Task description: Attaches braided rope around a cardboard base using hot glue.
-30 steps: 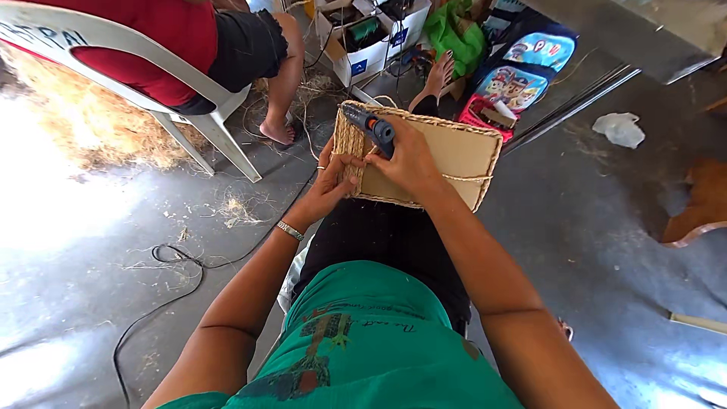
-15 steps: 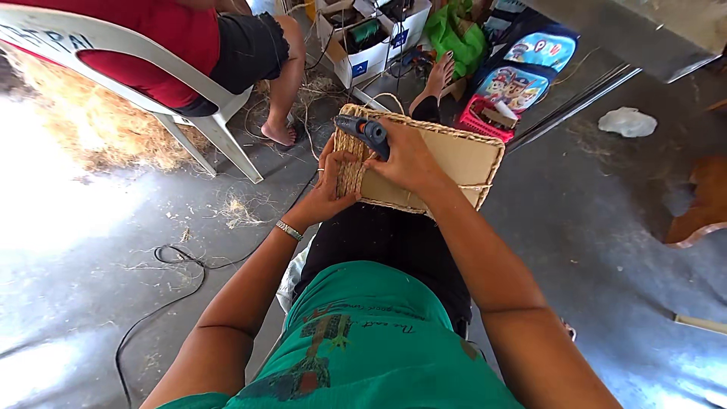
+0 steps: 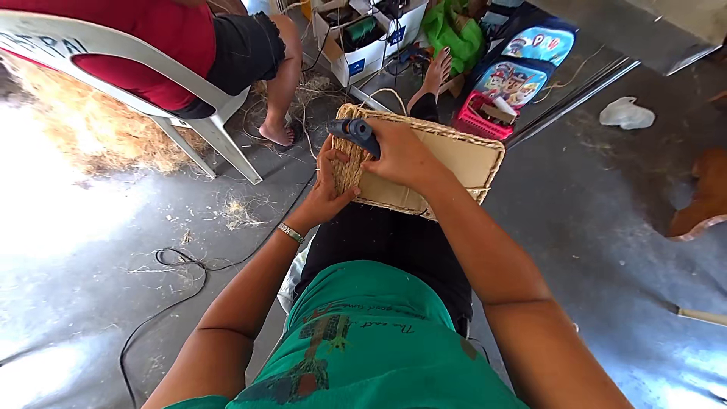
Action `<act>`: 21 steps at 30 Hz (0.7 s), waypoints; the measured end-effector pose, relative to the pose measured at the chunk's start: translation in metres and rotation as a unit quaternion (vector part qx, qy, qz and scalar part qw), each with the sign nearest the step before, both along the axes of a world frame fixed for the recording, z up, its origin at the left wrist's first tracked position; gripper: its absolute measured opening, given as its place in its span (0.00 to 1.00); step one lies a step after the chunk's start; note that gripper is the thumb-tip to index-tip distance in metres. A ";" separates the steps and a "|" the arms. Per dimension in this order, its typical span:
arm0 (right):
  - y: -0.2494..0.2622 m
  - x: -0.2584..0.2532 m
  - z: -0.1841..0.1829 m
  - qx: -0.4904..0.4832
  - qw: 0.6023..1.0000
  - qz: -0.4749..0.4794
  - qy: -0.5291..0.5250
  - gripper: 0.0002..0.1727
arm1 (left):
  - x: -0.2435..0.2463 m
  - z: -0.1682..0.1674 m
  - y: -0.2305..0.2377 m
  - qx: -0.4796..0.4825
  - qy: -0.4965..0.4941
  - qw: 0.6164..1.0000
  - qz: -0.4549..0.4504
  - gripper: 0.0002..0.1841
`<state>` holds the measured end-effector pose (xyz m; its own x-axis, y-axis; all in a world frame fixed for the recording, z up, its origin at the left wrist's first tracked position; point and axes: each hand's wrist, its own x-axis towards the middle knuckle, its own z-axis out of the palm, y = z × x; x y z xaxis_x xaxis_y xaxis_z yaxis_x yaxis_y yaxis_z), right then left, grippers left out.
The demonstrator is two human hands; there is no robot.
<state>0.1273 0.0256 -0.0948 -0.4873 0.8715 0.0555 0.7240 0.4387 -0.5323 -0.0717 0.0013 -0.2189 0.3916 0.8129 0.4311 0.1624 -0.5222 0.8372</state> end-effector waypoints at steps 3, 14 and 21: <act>-0.001 -0.001 -0.002 0.007 1.000 0.002 -0.009 0.30 | 0.000 0.000 0.000 -0.006 -0.004 1.000 -0.005 0.35; 0.003 0.006 -0.008 0.040 0.999 -0.004 0.005 0.30 | -0.004 0.009 0.002 -0.200 -0.153 0.963 -0.100 0.28; 0.005 0.007 -0.012 0.054 0.998 0.003 0.018 0.29 | -0.002 0.008 -0.003 -0.068 -0.014 0.997 -0.040 0.46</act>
